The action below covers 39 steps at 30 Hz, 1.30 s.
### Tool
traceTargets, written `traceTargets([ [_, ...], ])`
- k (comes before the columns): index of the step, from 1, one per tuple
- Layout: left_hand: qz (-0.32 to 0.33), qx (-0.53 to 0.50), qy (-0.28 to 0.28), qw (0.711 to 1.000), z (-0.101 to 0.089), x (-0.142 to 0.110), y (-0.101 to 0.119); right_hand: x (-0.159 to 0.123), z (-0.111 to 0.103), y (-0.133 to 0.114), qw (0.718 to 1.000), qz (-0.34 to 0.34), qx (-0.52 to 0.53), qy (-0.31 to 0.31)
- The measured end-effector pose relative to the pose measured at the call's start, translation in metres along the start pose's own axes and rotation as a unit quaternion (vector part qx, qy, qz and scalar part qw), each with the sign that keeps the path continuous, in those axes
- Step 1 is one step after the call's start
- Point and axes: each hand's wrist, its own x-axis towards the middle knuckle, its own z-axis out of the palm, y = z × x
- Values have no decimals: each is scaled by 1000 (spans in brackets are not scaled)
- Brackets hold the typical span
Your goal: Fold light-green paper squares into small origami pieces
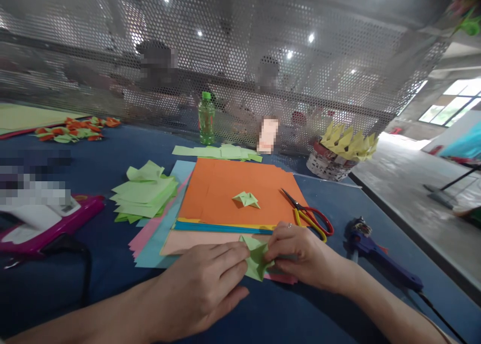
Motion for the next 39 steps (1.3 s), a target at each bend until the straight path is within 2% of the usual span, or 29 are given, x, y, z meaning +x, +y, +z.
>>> traceTargets([
  [4, -8, 28, 0, 1000, 2, -3, -2, -1, 4, -2, 996, -42, -62, 57],
  [8, -24, 53, 7, 998, 2, -5, -5, -2, 10, -2, 985, -42, -127, 110],
  [12, -47, 57, 12, 997, 1, -3, -5, -2, 20, 5, 984, -3, -144, 109],
  [16, -40, 19, 8, 999, 2, 0, -3, -2, 22, 8, 988, 15, -122, 91],
  [22, -63, -13, -26, 998, 4, 0, -5, 0, 12, 10, 994, 76, -11, 80],
  [26, -55, -17, -29, 998, 5, -2, -6, 3, 12, 13, 991, 110, 40, 58],
  [30, -54, -6, -33, 998, 5, -1, -5, 7, 18, 9, 987, 140, 18, 80],
  [34, -73, -18, -62, 995, 3, 2, -2, 11, 24, 4, 978, 176, -24, 105],
  [39, -73, -11, -68, 995, 4, 0, -1, 12, 30, 3, 976, 176, -56, 118],
])
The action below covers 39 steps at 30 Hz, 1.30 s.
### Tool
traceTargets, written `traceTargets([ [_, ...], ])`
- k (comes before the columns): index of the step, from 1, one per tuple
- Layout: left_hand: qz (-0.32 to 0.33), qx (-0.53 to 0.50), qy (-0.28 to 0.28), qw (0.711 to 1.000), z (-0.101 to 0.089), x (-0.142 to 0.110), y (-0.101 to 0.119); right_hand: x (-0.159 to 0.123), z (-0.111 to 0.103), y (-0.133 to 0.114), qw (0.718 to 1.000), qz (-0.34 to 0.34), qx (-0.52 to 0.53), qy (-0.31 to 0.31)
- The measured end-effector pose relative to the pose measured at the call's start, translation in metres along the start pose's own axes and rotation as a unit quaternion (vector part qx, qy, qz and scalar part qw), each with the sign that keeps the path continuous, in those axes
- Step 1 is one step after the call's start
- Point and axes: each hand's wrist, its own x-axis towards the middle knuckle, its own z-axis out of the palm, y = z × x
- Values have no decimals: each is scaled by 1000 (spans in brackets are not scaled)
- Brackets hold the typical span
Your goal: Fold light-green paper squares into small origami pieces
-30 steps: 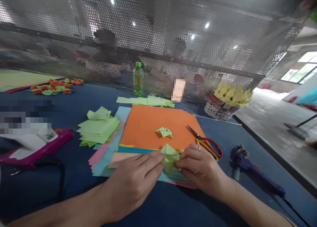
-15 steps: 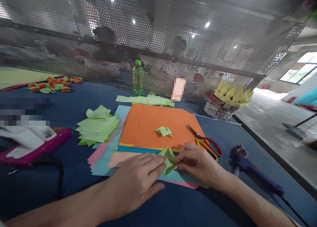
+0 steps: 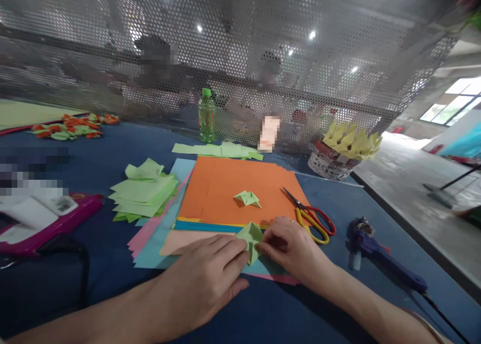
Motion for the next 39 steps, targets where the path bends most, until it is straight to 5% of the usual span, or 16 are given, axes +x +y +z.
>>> traceTargets([
  [7, 21, 13, -15, 1000, 0, 0, -2, -1, 4, 2, 998, 52, 4, 27],
  [14, 8, -8, -23, 1000, 2, -2, -2, 1, 0, 8, 999, -42, 30, 2],
  [25, 1, -9, -25, 1000, -1, 2, -2, 2, -1, 1, 1000, -22, -5, 8],
  [34, -19, 43, 79, 996, -2, -5, -2, 3, -2, -2, 1000, -27, -9, 4],
  [39, -27, 44, 29, 998, 2, -3, -4, 3, -1, -2, 1000, -22, -8, 4],
])
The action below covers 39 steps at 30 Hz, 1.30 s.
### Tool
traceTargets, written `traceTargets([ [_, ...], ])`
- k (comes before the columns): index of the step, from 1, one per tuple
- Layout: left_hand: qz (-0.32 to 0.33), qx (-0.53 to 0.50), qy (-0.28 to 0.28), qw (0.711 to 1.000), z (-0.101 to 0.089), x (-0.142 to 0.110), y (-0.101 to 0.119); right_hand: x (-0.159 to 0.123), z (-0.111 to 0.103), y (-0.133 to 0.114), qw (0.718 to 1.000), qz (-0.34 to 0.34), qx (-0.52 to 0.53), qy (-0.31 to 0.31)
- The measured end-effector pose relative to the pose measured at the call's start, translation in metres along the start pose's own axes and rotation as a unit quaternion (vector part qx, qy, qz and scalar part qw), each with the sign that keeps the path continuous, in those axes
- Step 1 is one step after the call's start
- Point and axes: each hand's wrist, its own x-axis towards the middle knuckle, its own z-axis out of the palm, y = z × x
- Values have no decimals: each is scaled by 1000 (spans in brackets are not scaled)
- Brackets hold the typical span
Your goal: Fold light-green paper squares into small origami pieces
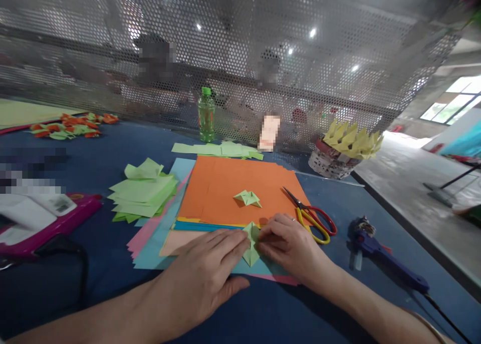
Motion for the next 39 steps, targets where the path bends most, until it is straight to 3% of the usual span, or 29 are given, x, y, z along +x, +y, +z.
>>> traceTargets([
  [6, 12, -9, -20, 1000, 1, 1, 1, -2, 1, 1, 1000, -6, 2, 5],
  [19, -56, -45, -88, 994, 6, 0, -2, -2, -1, -1, 1000, -8, 14, 10],
  [31, -12, -23, -58, 998, 3, 0, 0, -3, -1, 1, 1000, -20, 14, 10],
  [39, -47, -24, -73, 996, 6, 0, -1, -4, -1, 2, 999, -31, 23, 16],
])
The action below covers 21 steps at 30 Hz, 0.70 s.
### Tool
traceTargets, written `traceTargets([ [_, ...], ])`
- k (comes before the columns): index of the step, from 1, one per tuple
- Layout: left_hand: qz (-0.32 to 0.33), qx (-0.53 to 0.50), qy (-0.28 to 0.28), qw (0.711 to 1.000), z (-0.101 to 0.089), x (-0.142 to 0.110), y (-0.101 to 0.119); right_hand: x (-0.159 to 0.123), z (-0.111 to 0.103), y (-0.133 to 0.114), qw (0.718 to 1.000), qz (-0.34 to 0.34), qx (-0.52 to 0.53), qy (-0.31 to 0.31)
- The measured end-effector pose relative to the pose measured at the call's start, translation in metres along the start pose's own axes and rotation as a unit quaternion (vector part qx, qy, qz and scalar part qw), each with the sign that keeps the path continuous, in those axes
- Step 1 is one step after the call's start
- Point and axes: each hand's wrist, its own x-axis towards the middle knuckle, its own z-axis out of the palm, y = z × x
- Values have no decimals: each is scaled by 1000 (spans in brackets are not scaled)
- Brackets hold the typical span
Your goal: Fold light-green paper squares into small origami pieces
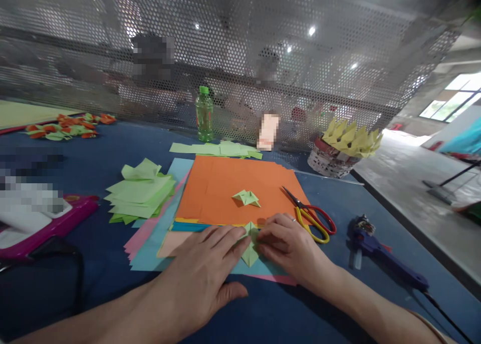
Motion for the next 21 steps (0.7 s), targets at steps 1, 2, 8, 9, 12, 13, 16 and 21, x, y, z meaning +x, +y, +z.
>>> traceTargets([
  [1, 5, 2, 2, 1000, -1, 0, 0, 0, 0, 0, 1000, -2, 3, 0],
  [2, 14, 4, 5, 1000, -2, 1, 0, 0, 0, 0, 1000, -2, 6, 1],
  [8, 51, -12, 19, 998, -7, 3, 1, 0, 0, 2, 1000, 0, 7, 1],
  [9, 49, -12, 22, 998, -7, 3, 1, -1, 0, 2, 1000, 0, 6, 1],
  [12, 40, -8, 36, 999, -5, 2, 2, -1, 0, 1, 1000, -2, 7, 3],
  [13, 38, -9, 39, 998, -5, 2, 2, -1, -1, 1, 1000, -3, 7, 3],
  [16, 40, -15, 39, 998, -4, 1, 3, -1, -2, 0, 1000, 1, 6, -2],
  [21, 33, -20, 30, 999, -6, 2, 2, -1, -2, -1, 1000, 9, 13, -3],
])
